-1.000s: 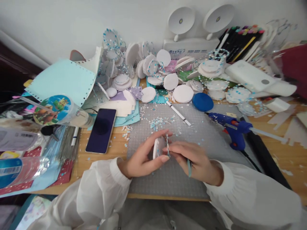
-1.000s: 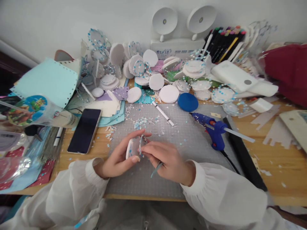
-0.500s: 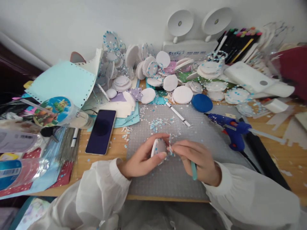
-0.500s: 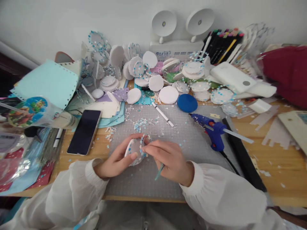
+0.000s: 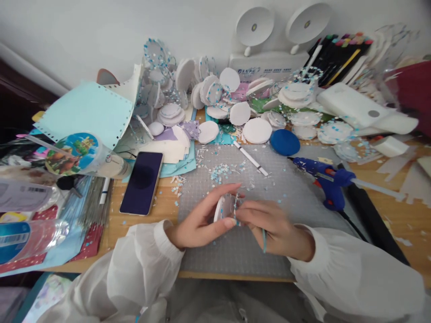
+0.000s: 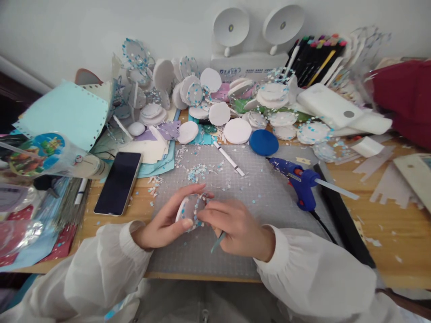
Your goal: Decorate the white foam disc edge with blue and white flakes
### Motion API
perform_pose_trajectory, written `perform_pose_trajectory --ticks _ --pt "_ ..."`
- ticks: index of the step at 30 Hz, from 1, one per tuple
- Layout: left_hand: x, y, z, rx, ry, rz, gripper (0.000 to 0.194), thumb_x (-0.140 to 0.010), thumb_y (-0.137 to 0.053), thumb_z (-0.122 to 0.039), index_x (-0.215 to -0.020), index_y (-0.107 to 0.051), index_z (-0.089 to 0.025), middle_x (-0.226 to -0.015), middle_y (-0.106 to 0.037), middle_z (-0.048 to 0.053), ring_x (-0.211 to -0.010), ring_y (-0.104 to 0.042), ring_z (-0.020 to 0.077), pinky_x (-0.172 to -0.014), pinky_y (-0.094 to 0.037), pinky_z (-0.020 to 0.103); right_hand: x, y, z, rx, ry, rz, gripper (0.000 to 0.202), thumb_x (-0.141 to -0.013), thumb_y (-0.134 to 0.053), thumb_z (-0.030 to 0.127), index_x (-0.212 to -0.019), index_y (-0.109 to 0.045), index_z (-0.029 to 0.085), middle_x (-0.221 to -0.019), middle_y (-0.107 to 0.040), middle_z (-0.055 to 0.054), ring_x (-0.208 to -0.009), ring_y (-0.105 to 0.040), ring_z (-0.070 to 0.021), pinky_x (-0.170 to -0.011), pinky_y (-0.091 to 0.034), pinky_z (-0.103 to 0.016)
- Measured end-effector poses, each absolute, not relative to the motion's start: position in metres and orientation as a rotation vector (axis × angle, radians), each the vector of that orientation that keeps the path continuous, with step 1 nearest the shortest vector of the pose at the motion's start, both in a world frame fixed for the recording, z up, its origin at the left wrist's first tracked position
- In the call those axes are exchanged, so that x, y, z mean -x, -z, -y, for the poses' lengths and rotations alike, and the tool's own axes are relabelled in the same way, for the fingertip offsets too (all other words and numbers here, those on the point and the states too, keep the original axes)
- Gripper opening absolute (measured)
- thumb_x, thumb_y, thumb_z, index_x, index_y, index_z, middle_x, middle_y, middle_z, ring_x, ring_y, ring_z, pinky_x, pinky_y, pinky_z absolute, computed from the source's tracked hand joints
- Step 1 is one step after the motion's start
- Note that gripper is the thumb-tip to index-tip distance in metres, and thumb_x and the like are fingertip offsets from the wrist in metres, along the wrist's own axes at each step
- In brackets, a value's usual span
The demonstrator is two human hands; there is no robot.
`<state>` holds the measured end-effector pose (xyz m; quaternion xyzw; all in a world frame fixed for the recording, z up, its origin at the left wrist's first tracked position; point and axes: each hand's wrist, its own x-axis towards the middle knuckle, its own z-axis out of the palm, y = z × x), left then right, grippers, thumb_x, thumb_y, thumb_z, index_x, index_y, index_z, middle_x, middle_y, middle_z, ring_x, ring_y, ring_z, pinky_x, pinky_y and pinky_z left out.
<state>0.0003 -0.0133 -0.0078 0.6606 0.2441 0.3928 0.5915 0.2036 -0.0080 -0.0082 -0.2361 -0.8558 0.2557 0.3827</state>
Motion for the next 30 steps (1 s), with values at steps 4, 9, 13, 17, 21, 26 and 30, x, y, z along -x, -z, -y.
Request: perform_pose_trajectory --ticks 4,9,13,17,21,26,30 --pt "-0.001 0.006 0.012 -1.536 -0.957 -0.574 0.042 -0.089 -0.055 -0.026 -0.13 -0.044 -0.022 -0.124 -0.051 0.011 -0.115 -0.05 0.0235 -0.1 -0.04 0.037 -0.2 0.003 0.01 0.634 -0.781 2.17 0.022 -0.086 -0.044 0.003 -0.095 -0.056 0.018 -0.071 -0.057 -0.001 -0.063 -0.052 -0.0109 -0.057 -0.042 -0.023" --pt "-0.005 0.005 0.01 -1.41 -0.993 -0.553 0.036 -0.089 -0.056 -0.026 -0.122 -0.044 -0.022 -0.117 -0.052 0.009 -0.111 -0.051 0.0219 -0.095 -0.042 0.036 -0.198 -0.001 0.01 0.7 -0.829 2.111 0.013 -0.089 -0.045 0.009 -0.093 -0.054 0.018 -0.072 -0.057 -0.001 -0.065 -0.052 -0.0105 -0.059 -0.042 -0.023" --pt "-0.005 0.005 0.009 -1.363 -1.011 -0.506 0.034 -0.088 -0.058 -0.025 -0.119 -0.045 -0.022 -0.117 -0.052 0.009 -0.112 -0.051 0.0214 -0.097 -0.041 0.037 -0.199 -0.001 0.012 0.699 -0.827 2.075 0.015 -0.089 -0.045 0.006 -0.094 -0.053 0.018 -0.073 -0.057 0.0 -0.066 -0.052 -0.0095 -0.061 -0.043 -0.021" --pt "-0.005 0.004 0.009 -1.347 -1.023 -0.483 0.032 -0.088 -0.058 -0.023 -0.118 -0.046 -0.022 -0.118 -0.053 0.009 -0.113 -0.051 0.0207 -0.099 -0.04 0.037 -0.198 0.0 0.013 0.69 -0.83 2.042 0.017 -0.088 -0.046 0.004 -0.094 -0.054 0.018 -0.077 -0.059 -0.002 -0.07 -0.055 -0.0094 -0.065 -0.045 -0.021" --pt "-0.006 0.004 0.009 -1.35 -1.023 -0.469 0.032 -0.088 -0.057 -0.02 -0.118 -0.046 -0.022 -0.119 -0.054 0.01 -0.114 -0.051 0.0206 -0.099 -0.04 0.037 -0.196 -0.001 0.013 0.68 -0.788 2.022 0.019 -0.088 -0.045 0.003 -0.094 -0.055 0.018 -0.078 -0.062 -0.003 -0.072 -0.058 -0.0101 -0.067 -0.047 -0.022" --pt "-0.007 0.004 0.01 -1.348 -1.0 -0.466 0.03 -0.089 -0.056 -0.02 -0.117 -0.046 -0.021 -0.121 -0.053 0.011 -0.114 -0.052 0.0214 -0.098 -0.041 0.038 -0.195 -0.004 0.011 0.67 -0.753 1.994 0.022 -0.087 -0.046 0.002 -0.096 -0.058 0.018 -0.08 -0.066 -0.004 -0.077 -0.063 -0.011 -0.07 -0.05 -0.021" --pt "-0.007 0.004 0.011 -1.335 -0.979 -0.446 0.031 -0.088 -0.056 -0.02 -0.118 -0.047 -0.021 -0.119 -0.053 0.01 -0.112 -0.051 0.0206 -0.097 -0.04 0.036 -0.195 -0.007 0.011 0.646 -0.726 1.98 0.023 -0.087 -0.047 0.003 -0.097 -0.06 0.019 -0.081 -0.068 -0.004 -0.079 -0.065 -0.0115 -0.071 -0.052 -0.021"
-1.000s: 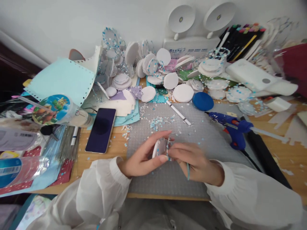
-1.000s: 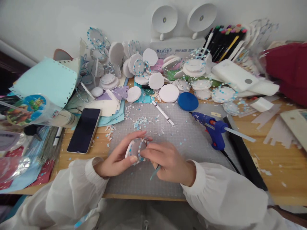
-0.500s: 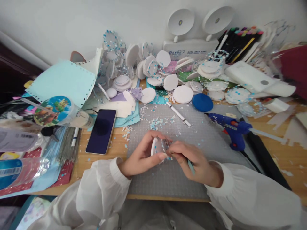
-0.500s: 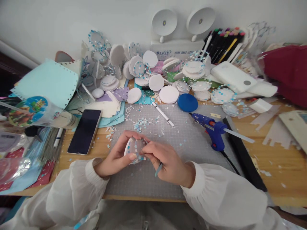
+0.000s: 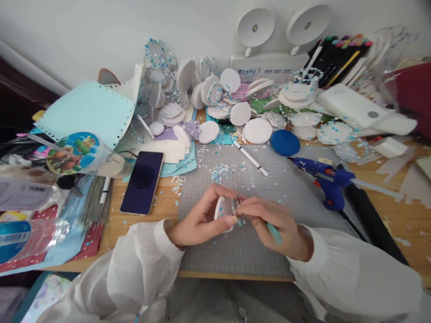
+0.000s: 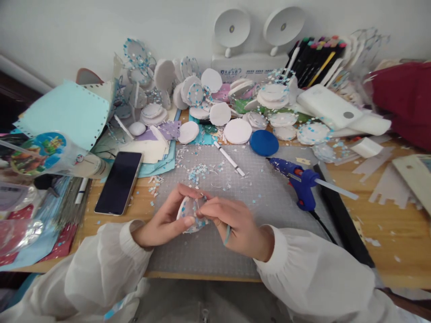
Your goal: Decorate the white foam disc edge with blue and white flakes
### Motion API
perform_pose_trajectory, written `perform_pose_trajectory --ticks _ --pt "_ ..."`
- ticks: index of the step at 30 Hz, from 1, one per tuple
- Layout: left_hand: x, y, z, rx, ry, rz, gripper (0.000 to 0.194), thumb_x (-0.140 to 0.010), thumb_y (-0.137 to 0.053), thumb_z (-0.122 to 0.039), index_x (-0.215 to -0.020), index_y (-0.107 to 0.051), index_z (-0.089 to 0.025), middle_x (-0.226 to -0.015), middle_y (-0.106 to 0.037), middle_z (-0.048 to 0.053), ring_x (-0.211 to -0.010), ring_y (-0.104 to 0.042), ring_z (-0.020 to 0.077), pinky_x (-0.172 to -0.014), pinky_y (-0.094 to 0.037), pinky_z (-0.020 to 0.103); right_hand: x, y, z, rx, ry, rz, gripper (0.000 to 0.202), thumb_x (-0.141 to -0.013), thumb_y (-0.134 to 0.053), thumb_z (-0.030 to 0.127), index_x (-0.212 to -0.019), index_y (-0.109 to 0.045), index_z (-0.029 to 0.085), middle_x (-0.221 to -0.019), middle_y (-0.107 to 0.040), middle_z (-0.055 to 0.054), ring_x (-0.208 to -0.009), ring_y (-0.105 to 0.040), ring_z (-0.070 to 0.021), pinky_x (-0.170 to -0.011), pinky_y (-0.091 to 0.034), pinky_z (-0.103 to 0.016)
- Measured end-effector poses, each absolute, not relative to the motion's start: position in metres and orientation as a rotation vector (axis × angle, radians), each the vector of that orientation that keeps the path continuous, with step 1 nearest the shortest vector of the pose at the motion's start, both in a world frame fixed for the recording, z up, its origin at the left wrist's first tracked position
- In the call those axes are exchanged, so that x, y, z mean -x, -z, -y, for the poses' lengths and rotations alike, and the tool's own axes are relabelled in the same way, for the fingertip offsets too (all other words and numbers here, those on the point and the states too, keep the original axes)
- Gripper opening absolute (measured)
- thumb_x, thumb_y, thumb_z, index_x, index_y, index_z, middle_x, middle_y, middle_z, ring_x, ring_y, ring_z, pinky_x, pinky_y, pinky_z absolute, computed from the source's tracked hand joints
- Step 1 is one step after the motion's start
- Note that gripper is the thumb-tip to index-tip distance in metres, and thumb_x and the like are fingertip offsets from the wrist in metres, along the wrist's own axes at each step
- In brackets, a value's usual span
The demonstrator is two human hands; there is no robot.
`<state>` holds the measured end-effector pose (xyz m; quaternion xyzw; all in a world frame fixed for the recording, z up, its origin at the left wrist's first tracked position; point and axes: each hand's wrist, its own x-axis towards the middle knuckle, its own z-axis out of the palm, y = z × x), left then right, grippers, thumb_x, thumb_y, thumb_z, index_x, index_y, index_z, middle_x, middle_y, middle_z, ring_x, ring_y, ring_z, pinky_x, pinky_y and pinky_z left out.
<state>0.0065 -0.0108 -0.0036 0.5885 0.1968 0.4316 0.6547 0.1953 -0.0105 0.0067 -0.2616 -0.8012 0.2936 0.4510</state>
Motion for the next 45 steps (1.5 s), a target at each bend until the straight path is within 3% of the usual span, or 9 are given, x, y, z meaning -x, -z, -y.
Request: perform_pose_trajectory --ticks 9,17,21,24,30,37,45 --pt "-0.005 0.001 0.012 -1.237 -0.939 -0.454 0.026 -0.09 -0.056 -0.027 -0.114 -0.048 -0.022 -0.111 -0.055 0.007 -0.1 -0.054 0.0176 -0.088 -0.042 0.03 -0.2 -0.006 0.009 0.648 -0.674 1.981 0.024 -0.087 -0.046 0.001 -0.093 -0.062 0.018 -0.08 -0.068 -0.005 -0.072 -0.065 -0.011 -0.064 -0.052 -0.02" --pt "-0.004 0.0 0.009 -1.236 -0.909 -0.573 0.04 -0.086 -0.06 -0.04 -0.121 -0.053 -0.022 -0.109 -0.055 0.007 -0.1 -0.052 0.0195 -0.087 -0.042 0.029 -0.197 -0.006 0.008 0.669 -0.712 2.038 0.013 -0.089 -0.053 0.012 -0.098 -0.06 0.02 -0.078 -0.067 -0.003 -0.072 -0.064 -0.0121 -0.065 -0.051 -0.023" --pt "-0.005 0.005 0.011 -0.985 -0.861 -0.566 0.045 -0.084 -0.062 -0.042 -0.123 -0.053 -0.023 -0.111 -0.057 0.007 -0.092 -0.057 0.0176 -0.083 -0.045 0.029 -0.201 -0.01 0.011 0.731 -0.737 1.971 0.018 -0.091 -0.049 0.015 -0.103 -0.061 0.019 -0.087 -0.068 -0.007 -0.079 -0.065 -0.0146 -0.067 -0.052 -0.026" --pt "-0.005 0.006 0.008 -0.668 -0.806 -0.472 0.043 -0.087 -0.056 -0.046 -0.122 -0.053 -0.021 -0.109 -0.063 0.01 -0.092 -0.062 0.0216 -0.08 -0.049 0.034 -0.206 -0.007 0.013 0.836 -0.782 1.806 0.022 -0.092 -0.044 0.016 -0.101 -0.064 0.021 -0.092 -0.067 -0.008 -0.077 -0.064 -0.0156 -0.064 -0.051 -0.028" --pt "-0.005 0.001 -0.002 -0.342 -0.654 -0.361 0.059 -0.089 -0.038 -0.06 -0.115 -0.058 -0.011 -0.107 -0.067 0.017 -0.091 -0.066 0.0248 -0.079 -0.049 0.034 -0.207 0.001 0.009 0.944 -0.937 1.444 0.02 -0.093 -0.047 0.026 -0.09 -0.066 0.021 -0.08 -0.062 -0.005 -0.065 -0.058 -0.0136 -0.05 -0.041 -0.026" --pt "-0.007 0.001 0.0 -0.345 -0.683 -0.335 0.065 -0.088 -0.038 -0.064 -0.117 -0.059 -0.011 -0.106 -0.069 0.016 -0.095 -0.067 0.0249 -0.084 -0.049 0.034 -0.207 -0.007 0.001 1.016 -1.341 1.488 0.022 -0.092 -0.052 0.034 -0.085 -0.065 0.018 -0.062 -0.055 0.002 -0.047 -0.042 -0.0065 -0.041 -0.031 -0.02" --pt "-0.005 0.005 0.003 -0.457 -0.669 -0.451 0.059 -0.091 -0.035 -0.06 -0.127 -0.054 -0.017 -0.105 -0.07 0.013 -0.092 -0.068 0.0242 -0.085 -0.05 0.038 -0.199 -0.017 0.001 0.989 -1.586 1.521 0.024 -0.085 -0.061 0.037 -0.074 -0.064 0.015 -0.062 -0.064 -0.002 -0.057 -0.06 -0.0113 -0.05 -0.046 -0.022"
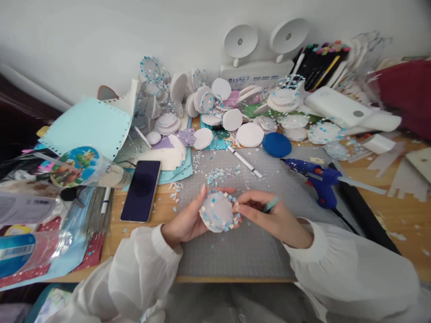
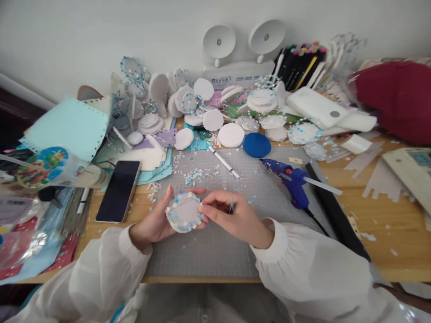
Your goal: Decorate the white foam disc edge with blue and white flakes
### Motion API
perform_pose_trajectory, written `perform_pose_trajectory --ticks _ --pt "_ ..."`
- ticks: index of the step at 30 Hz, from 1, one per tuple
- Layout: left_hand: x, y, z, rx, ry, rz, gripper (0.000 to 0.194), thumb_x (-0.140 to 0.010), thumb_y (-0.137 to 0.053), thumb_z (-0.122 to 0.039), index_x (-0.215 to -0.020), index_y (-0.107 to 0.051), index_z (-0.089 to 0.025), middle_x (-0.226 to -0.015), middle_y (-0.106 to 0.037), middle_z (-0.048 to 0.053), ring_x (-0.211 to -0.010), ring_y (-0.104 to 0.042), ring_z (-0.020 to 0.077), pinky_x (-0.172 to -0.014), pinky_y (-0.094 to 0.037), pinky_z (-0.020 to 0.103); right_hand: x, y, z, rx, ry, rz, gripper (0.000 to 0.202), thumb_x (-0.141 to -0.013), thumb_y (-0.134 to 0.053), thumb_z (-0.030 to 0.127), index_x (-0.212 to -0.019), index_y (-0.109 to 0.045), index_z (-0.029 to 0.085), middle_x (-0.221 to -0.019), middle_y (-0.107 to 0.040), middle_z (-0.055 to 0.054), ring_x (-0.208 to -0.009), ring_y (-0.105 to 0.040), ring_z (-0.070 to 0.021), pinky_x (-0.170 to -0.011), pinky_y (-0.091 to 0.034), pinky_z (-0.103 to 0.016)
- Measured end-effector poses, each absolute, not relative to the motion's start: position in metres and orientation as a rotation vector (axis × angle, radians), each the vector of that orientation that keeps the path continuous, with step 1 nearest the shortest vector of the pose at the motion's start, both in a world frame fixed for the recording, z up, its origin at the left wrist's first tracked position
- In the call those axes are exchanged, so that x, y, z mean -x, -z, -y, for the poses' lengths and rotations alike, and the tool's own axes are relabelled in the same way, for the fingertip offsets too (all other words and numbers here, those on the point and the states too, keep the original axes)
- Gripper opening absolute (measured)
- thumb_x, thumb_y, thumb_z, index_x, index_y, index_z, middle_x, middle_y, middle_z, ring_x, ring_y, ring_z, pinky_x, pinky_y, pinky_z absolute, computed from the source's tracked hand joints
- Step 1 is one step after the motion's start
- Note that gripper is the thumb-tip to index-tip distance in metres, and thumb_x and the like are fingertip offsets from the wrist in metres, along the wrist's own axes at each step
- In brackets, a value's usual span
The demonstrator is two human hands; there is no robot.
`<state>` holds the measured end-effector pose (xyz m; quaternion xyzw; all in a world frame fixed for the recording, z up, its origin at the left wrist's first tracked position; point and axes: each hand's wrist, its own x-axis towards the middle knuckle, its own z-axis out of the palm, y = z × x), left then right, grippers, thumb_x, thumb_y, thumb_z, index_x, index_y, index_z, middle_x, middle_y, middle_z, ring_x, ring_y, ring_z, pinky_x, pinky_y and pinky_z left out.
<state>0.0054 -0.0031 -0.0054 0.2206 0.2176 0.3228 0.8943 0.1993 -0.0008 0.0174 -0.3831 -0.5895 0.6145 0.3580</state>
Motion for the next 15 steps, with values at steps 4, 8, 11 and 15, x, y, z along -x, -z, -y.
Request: perform_pose_trajectory --ticks 4,8,11,15 --pt "-0.006 0.006 0.005 -0.538 -0.673 -0.464 0.056 -0.09 -0.041 -0.059 -0.124 -0.055 -0.016 -0.1 -0.07 0.012 -0.089 -0.069 0.0246 -0.084 -0.052 0.04 -0.198 -0.017 0.002 0.962 -1.61 1.515 0.023 -0.084 -0.063 0.036 -0.074 -0.064 0.015 -0.056 -0.061 0.0 -0.052 -0.059 -0.0102 -0.048 -0.046 -0.02" --pt "-0.006 0.006 0.006 -0.626 -0.698 -0.535 0.053 -0.086 -0.05 -0.058 -0.117 -0.06 -0.016 -0.105 -0.069 0.013 -0.09 -0.067 0.0228 -0.078 -0.053 0.033 -0.193 -0.013 0.004 1.015 -1.59 1.528 0.021 -0.082 -0.064 0.035 -0.074 -0.064 0.015 -0.056 -0.061 0.001 -0.048 -0.057 -0.0085 -0.044 -0.043 -0.018" --pt "-0.005 0.007 0.006 -0.67 -0.726 -0.562 0.051 -0.083 -0.056 -0.056 -0.115 -0.062 -0.016 -0.11 -0.067 0.012 -0.091 -0.066 0.0216 -0.077 -0.052 0.029 -0.191 -0.009 0.005 1.079 -1.573 1.546 0.02 -0.081 -0.065 0.035 -0.076 -0.065 0.015 -0.061 -0.063 0.001 -0.049 -0.057 -0.0081 -0.045 -0.043 -0.018" --pt "-0.005 0.005 0.004 -0.61 -0.72 -0.593 0.055 -0.085 -0.048 -0.06 -0.117 -0.061 -0.017 -0.111 -0.067 0.012 -0.094 -0.066 0.0232 -0.078 -0.052 0.031 -0.192 -0.006 0.001 1.103 -1.575 1.537 0.022 -0.082 -0.064 0.036 -0.074 -0.064 0.015 -0.058 -0.061 0.002 -0.05 -0.052 -0.007 -0.045 -0.038 -0.018"
